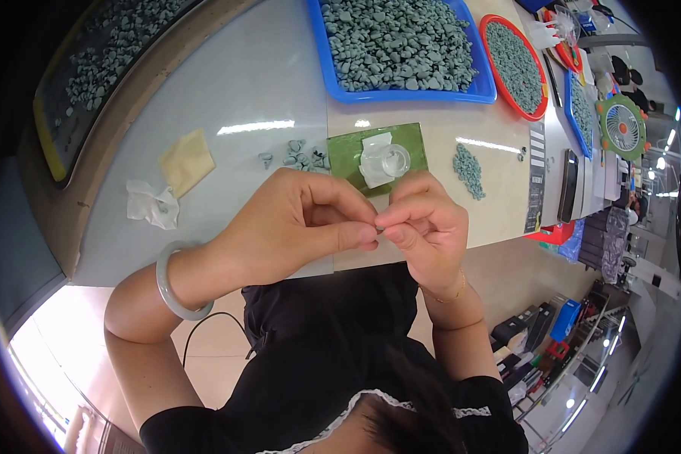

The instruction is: The person assembles small components by picking up individual parts and small inserts from the table, fitting them together by hand, and setting the assembled pieces down.

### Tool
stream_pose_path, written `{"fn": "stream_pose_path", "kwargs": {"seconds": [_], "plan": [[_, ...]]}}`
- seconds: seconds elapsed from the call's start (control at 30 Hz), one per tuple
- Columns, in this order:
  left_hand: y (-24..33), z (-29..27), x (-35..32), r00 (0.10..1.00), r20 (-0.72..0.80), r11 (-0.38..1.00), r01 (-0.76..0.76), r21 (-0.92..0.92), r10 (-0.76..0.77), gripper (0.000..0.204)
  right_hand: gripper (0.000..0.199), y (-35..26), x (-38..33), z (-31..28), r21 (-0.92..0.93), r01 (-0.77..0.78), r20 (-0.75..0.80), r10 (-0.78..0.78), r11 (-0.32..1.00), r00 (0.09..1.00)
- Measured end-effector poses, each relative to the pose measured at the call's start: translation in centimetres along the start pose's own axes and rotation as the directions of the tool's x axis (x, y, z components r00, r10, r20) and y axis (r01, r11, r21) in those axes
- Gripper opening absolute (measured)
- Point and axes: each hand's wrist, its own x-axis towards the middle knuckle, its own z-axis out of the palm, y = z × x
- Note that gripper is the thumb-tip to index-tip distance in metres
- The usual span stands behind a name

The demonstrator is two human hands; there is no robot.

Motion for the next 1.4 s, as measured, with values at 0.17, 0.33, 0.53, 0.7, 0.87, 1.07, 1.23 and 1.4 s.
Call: {"fn": "stream_pose_path", "kwargs": {"seconds": [0.17,0.33,0.53,0.7,0.87,1.07,1.23,1.4], "plan": [[0.2,0.0,0.0,1.0,-0.022,0.998,-0.01,0.057,0.012,0.008,0.013,-0.1,0.0,0.0,-0.229,0.104,0.009,-0.104,0.968,0.995],[0.1,0.1,-0.1,1.0,0.0,0.984,0.0,0.175,0.0,0.006,0.016,-0.9,0.8,-1.2,-0.503,0.321,0.203,-0.251,0.803,0.946],[-0.4,-0.1,0.2,0.997,0.069,0.958,0.012,0.285,-0.033,0.014,0.019,-1.5,0.7,-1.7,-0.582,0.484,0.384,-0.303,0.654,0.872],[-0.3,-0.1,0.3,1.0,0.002,0.98,0.03,0.195,-0.031,0.009,0.019,-1.0,1.1,-2.5,-0.621,0.4,0.273,-0.293,0.674,0.916],[0.6,0.0,0.2,0.994,-0.111,0.998,-0.006,0.055,0.012,0.012,0.016,-0.4,2.2,-3.6,-0.782,0.285,0.11,-0.327,0.554,0.939],[0.7,-0.2,0.1,0.991,-0.125,0.995,0.055,0.082,-0.045,0.019,0.017,-0.7,2.9,-3.4,-0.845,0.309,0.195,-0.285,0.436,0.938],[0.0,-0.6,0.2,0.994,-0.101,0.997,-0.04,0.069,0.047,0.022,0.015,-0.7,3.0,-3.4,-0.864,0.293,0.212,-0.232,0.409,0.949],[0.4,-0.3,0.1,0.991,-0.136,1.0,0.013,0.017,-0.011,0.027,0.014,-0.8,3.1,-3.3,-0.862,0.282,0.208,-0.213,0.421,0.955]]}}
